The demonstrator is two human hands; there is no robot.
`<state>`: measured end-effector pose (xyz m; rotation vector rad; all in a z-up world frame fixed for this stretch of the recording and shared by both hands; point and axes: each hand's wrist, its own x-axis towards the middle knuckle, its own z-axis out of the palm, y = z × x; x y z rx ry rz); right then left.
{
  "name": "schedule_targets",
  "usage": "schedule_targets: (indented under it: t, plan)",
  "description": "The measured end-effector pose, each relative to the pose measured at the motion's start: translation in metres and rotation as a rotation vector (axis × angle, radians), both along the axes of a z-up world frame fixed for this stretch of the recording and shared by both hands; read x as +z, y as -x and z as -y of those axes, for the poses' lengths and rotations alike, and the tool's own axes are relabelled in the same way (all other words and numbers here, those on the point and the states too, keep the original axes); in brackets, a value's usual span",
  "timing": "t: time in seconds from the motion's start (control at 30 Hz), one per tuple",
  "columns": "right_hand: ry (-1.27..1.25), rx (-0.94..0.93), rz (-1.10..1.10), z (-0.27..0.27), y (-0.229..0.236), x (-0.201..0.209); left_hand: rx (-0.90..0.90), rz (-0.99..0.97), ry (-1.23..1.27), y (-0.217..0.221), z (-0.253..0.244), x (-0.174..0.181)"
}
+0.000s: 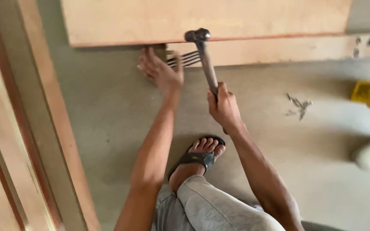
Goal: The person aligns a thin wooden strip along a marked line on a plywood sheet, then hammers nails into the strip to secure it. Later, the person applies a white adhesive along the strip's edge using a small container.
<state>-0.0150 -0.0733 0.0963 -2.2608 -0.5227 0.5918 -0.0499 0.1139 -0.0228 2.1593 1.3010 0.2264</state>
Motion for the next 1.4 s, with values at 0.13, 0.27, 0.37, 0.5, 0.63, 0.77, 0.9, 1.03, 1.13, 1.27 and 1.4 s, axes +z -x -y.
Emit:
schedule_targets:
  t: [0.13, 0.27, 0.37, 0.5, 0.63, 0.77, 0.9, 1.03, 1.13, 1.27, 1.4]
  plan:
    - [0.066, -0.179, -0.133, 0.013, -0.005, -0.001, -0.074, 0.127, -0.319, 0.009, -0.015, -0.006]
    - [-0.104, -0.305, -0.022, 0.048, -0.003, -0.013, -0.122, 0.186, -0.414, 0.029, -0.026, 0.022]
    - [-0.110, -0.484, -0.078, 0.073, -0.002, -0.025, -0.540, 0.377, -0.436, 0.010, 0.018, 0.037]
    - [-0.085, -0.683, 0.015, 0.118, 0.001, -0.029, -1.004, 0.568, -0.075, -0.052, 0.133, 0.036]
    - [-0.099, -0.935, -0.064, 0.170, 0.007, -0.018, -1.104, 0.302, 0.524, -0.091, 0.226, 0.041]
    - [-0.248, -1.099, -0.120, 0.206, 0.010, -0.003, -1.305, 0.389, 0.147, -0.121, 0.269, 0.039]
    - [-0.359, -1.142, -0.125, 0.217, 0.011, 0.004, -1.422, 0.123, -0.017, -0.123, 0.283, 0.023]
    - [-0.388, -1.091, -0.146, 0.213, 0.004, 0.004, -1.315, 0.252, 0.027, -0.108, 0.272, 0.016]
    - [-0.400, -1.054, -0.144, 0.208, 0.003, -0.001, -1.270, 0.289, 0.194, -0.099, 0.252, 0.017]
    - [-0.413, -1.076, -0.179, 0.207, 0.002, -0.003, -1.355, 0.228, 0.214, -0.106, 0.243, 0.024]
    - [-0.410, -1.084, -0.176, 0.213, 0.001, 0.004, -1.328, 0.297, 0.176, -0.121, 0.267, 0.032]
